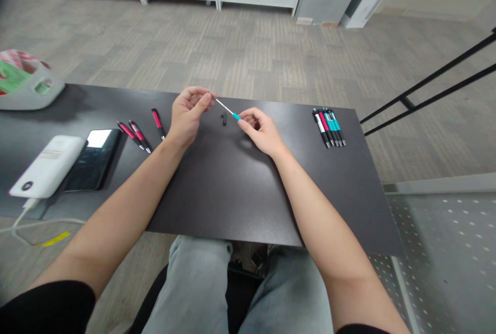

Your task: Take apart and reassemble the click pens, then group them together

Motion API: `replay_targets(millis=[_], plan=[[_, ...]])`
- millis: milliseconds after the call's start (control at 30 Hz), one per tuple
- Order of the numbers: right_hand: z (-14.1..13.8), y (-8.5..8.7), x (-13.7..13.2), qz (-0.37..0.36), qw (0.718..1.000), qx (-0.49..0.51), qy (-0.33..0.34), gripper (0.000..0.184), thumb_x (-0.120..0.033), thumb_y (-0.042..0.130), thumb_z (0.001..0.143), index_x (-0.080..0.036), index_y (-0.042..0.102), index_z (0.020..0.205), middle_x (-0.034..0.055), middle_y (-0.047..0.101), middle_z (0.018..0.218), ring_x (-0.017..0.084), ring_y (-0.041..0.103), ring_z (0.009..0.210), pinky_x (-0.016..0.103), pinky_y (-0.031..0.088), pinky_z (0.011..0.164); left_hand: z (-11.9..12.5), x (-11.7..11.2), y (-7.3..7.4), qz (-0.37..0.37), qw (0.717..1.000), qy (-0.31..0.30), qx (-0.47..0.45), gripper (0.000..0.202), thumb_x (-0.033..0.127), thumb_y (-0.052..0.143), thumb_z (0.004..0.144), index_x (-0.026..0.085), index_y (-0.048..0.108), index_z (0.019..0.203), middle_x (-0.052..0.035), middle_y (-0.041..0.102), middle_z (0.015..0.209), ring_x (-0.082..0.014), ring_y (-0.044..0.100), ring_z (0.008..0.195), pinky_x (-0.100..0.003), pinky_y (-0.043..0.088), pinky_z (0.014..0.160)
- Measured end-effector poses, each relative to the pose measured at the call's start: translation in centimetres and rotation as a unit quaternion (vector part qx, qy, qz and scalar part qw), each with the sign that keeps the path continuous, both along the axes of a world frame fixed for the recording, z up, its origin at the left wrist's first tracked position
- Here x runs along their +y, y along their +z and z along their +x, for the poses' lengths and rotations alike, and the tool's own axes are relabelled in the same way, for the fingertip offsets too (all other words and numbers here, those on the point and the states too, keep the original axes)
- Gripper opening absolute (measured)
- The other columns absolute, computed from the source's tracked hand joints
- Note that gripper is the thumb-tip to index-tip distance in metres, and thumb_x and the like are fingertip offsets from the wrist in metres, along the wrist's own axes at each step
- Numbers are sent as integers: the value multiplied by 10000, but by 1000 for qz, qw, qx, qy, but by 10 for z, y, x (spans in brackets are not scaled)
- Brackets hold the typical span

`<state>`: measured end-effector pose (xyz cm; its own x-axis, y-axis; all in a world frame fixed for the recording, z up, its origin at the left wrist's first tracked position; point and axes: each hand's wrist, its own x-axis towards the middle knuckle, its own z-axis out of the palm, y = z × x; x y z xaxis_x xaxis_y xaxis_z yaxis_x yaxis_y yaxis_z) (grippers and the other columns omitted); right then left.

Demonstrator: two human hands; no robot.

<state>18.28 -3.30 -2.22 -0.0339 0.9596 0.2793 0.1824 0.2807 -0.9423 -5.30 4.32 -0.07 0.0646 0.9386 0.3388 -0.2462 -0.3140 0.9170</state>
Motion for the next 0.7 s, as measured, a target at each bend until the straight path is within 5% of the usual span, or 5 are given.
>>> replay_targets(millis=[167,700], plan=[[1,-2,1,-1,1000,0,7,460,-709,953,956,-297,798,1088,8,740,934,207,647,839,366,560,784,-2,5,-4,-42,998,-14,-49,489,602,1100,897,266,775,1042,-36,931,1150,-128,833,863,-226,647,758],[1,1,0,-8,1000,0,5,488,-733,964,937,-298,795,1081,10,745,932,211,658,847,373,582,792,-3,7,-12,-25,999,-16,-27,496,624,1095,895,271,780,1044,-39,907,1122,-153,826,884,-259,646,742]])
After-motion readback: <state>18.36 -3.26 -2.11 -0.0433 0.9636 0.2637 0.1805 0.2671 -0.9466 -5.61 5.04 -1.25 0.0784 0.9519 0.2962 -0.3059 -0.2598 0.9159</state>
